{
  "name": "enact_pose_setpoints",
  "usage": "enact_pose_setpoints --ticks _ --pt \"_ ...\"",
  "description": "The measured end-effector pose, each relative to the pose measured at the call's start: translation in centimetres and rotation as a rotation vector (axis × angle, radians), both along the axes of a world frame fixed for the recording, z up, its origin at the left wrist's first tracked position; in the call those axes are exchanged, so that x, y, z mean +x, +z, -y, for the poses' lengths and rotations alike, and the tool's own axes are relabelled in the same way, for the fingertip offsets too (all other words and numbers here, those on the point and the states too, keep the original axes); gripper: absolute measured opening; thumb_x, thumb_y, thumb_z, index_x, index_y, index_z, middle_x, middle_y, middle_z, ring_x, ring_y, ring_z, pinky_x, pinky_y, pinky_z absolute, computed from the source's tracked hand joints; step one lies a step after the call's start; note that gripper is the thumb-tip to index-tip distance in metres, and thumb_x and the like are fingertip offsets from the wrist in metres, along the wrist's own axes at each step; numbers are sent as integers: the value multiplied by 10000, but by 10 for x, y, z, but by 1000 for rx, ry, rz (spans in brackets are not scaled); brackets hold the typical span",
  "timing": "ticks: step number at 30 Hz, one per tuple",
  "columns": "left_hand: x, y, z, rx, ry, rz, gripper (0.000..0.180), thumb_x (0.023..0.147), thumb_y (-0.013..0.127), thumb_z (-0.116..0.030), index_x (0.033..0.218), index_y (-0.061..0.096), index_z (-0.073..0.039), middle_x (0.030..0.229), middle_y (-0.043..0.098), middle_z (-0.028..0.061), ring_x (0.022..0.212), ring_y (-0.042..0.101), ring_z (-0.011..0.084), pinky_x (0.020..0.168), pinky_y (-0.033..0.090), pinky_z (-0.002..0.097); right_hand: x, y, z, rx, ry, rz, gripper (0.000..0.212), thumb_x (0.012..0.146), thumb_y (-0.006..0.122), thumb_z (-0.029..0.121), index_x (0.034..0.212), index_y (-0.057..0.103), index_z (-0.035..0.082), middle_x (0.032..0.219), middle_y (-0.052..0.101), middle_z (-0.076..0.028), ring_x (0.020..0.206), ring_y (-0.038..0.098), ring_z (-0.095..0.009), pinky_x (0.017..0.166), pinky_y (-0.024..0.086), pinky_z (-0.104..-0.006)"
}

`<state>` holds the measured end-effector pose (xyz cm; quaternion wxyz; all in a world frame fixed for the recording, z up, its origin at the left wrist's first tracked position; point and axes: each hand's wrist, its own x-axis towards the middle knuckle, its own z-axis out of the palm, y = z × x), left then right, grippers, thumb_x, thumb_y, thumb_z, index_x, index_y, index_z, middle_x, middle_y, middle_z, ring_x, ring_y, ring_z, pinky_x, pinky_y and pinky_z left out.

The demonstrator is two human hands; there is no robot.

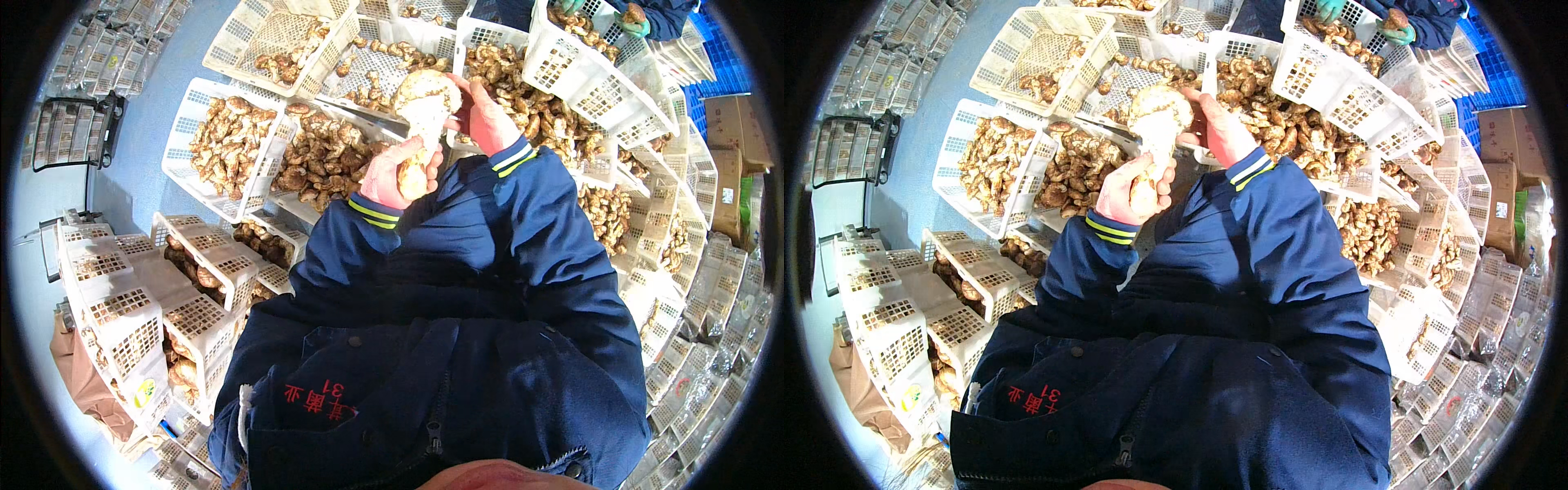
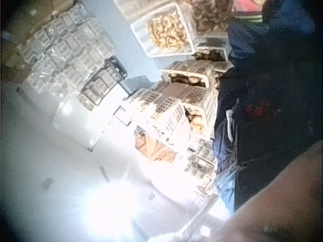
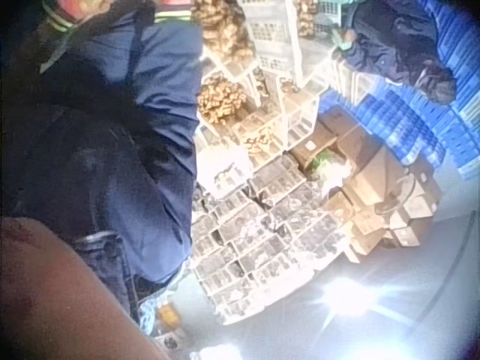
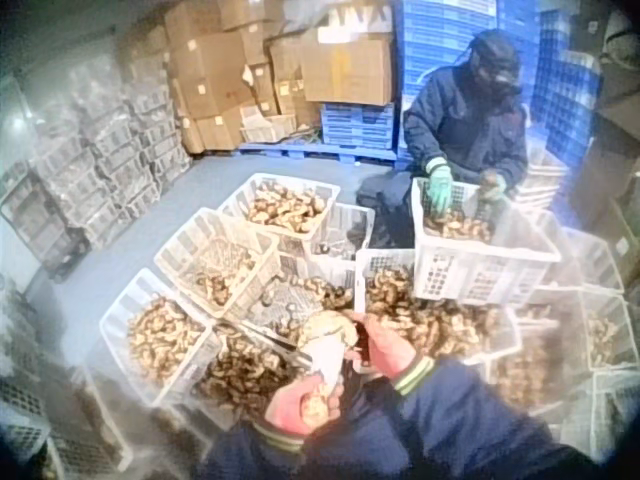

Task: The person trims and sorts mushrooms by hand, removing dirt from the stems and placing them into white plastic crates.

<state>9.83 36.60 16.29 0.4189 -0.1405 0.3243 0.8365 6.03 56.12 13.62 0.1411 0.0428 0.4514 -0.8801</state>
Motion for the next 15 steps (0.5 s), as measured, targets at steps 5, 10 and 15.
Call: enact_pose_setpoints --ticks 5,10,15 --pt "11 1 -2 369 -93 189 452 872 422 -384 1072 476 18 828 561 74 610 499 151 571 379 287 2 10 27 -280 15 -40 485 912 379 381 1213 419 2 1144 533 -112 1035 528 -196 889 433 -323" --pt "11 0 -7 333 -170 112 523 878 369 -438 1118 469 16 876 577 97 673 517 178 639 396 307 8 8 22 -390 57 -5 464 906 411 356 1187 436 -12 1116 550 -122 1020 537 -205 893 426 -328" --pt "5 1 -2 -2 -188 -108 615 888 267 -517 1189 444 -11 1057 566 149 893 570 279 790 462 393 1 0 16 -156 -59 113 405 884 482 316 1128 491 -7 1034 584 -85 916 560 -170 825 444 -294"
